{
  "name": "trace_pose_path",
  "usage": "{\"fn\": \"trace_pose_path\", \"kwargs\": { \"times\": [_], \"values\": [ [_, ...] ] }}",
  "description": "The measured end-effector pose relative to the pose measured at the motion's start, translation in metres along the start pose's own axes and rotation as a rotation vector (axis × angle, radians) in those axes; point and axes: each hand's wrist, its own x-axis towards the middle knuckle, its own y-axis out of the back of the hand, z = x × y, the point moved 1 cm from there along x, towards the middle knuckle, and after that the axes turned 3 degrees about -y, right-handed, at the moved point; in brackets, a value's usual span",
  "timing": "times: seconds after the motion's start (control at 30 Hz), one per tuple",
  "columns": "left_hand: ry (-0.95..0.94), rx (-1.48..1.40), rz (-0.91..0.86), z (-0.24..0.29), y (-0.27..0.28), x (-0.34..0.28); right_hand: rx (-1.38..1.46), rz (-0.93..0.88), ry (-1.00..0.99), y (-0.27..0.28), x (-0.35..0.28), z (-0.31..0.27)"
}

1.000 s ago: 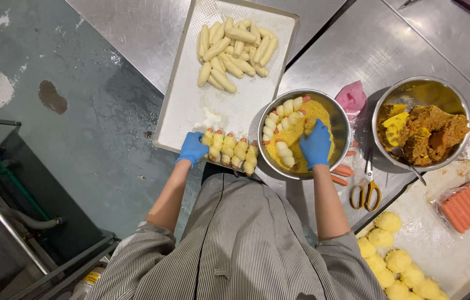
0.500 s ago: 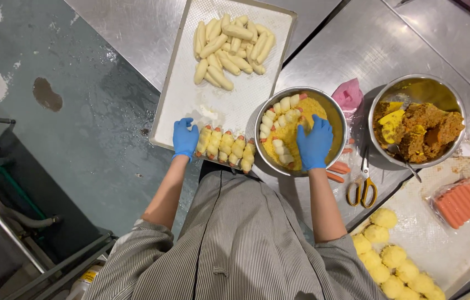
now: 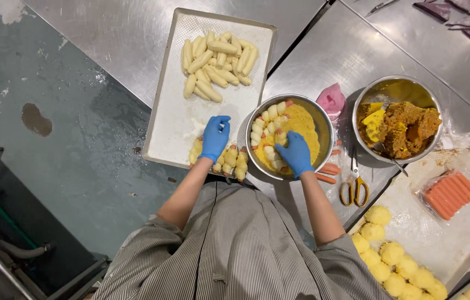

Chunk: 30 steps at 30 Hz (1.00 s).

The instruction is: Preparing pastries by wrapping sausages in dough, snipping for patterns, and coating in breadcrumbs.

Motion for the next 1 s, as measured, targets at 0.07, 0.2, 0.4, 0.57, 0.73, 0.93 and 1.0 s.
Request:
{"fn": "trace_pose_path", "kwargs": {
  "times": [0.07, 0.2, 0.4, 0.57, 0.73, 0.93, 1.0],
  "values": [
    [-0.025, -0.02, -0.022, 0.011, -0.012, 0.002, 0.086, -0.027, -0.127, 0.014, -0.001, -0.01],
    [-0.045, -0.021, -0.076, 0.021, -0.037, 0.002, 0.017, 0.28, -0.161, 0.039, 0.006, -0.013],
    [-0.077, -0.073, -0.244, 0.019, -0.082, -0.004, -0.11, 0.075, -0.084, 0.013, 0.009, 0.025],
    [-0.129, 0.006, -0.331, 0.01, -0.121, -0.015, -0.092, 0.233, -0.044, 0.017, 0.012, 0.027],
    [-0.099, 0.055, -0.435, 0.005, -0.161, -0.015, 0.248, 0.205, -0.191, 0.0, 0.014, 0.049],
    [-0.151, 0.014, -0.513, 0.053, -0.173, -0.005, 1.126, 0.028, -0.363, 0.01, 0.019, 0.052],
    [-0.082, -0.135, -0.36, 0.047, -0.172, 0.002, 1.251, -0.025, -0.303, 0.042, 0.014, 0.017]
  ]
}}
